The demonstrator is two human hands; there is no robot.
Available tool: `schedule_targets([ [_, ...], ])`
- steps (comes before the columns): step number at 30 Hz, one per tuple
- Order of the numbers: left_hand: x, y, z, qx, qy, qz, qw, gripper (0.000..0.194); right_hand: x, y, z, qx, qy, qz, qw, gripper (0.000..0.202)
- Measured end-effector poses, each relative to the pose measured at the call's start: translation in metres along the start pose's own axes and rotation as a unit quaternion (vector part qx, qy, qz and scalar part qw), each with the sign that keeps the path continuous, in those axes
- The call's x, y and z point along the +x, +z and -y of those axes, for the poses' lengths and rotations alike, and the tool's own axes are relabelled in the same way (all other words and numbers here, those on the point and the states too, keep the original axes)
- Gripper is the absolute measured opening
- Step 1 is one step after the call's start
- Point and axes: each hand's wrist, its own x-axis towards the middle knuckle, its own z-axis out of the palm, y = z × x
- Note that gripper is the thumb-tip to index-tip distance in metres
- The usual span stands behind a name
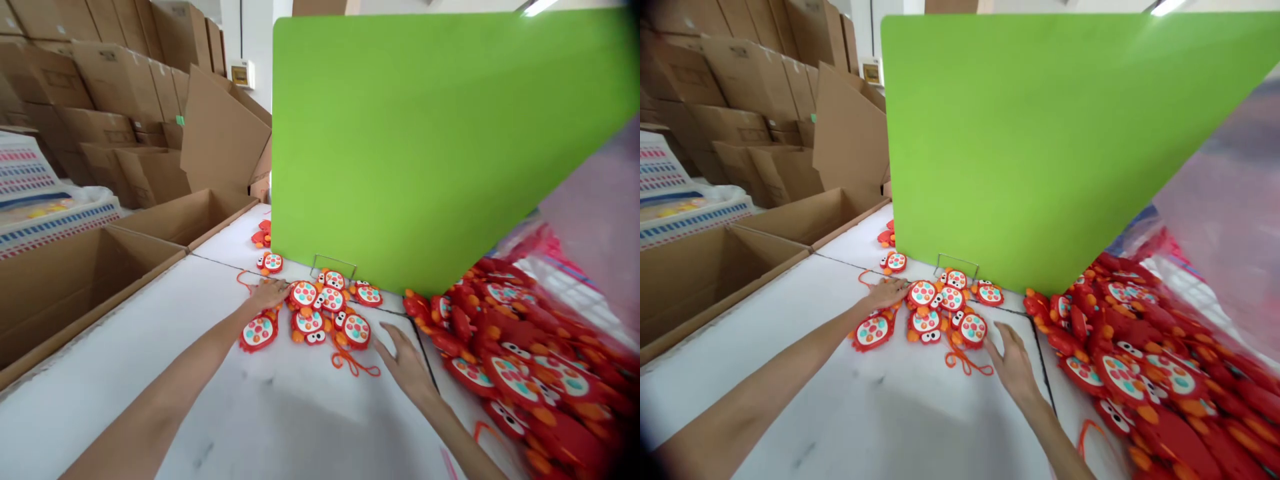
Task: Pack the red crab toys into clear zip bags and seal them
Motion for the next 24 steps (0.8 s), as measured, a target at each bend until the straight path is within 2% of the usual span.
schedule_targets([
  [2,-0.012,0.007,-0.006,0.004,-0.004,0.006,1.000,0.048,0.055,0.014,0.008,-0.019,0.013,-0.011,1.000,0.055],
  [4,-0.017,0.008,-0.007,0.007,-0.018,-0.005,1.000,0.055,0.095,0.025,0.012,-0.040,0.037,-0.016,0.998,0.056],
  [6,-0.011,0.003,-0.003,0.009,-0.046,-0.033,0.998,0.059,0.118,0.034,0.013,-0.057,0.065,-0.014,0.996,0.057],
  [8,0.004,-0.008,0.004,0.011,-0.080,-0.065,0.995,0.062,0.127,0.042,0.010,-0.069,0.088,-0.010,0.994,0.055],
  [12,0.040,-0.024,0.018,0.003,-0.116,-0.092,0.989,0.060,0.112,0.056,0.003,-0.090,0.066,-0.015,0.994,0.048],
  [15,0.049,-0.015,0.018,-0.009,-0.109,-0.082,0.991,0.058,0.090,0.061,0.000,-0.106,0.009,-0.016,0.994,0.050],
  [20,0.027,0.016,-0.001,-0.022,-0.046,-0.040,0.998,0.059,0.062,0.062,0.007,-0.122,-0.040,-0.029,0.991,0.057],
  [24,-0.001,0.022,-0.016,-0.029,-0.014,-0.016,0.999,0.057,0.042,0.054,0.016,-0.130,-0.056,-0.023,0.990,0.058],
])
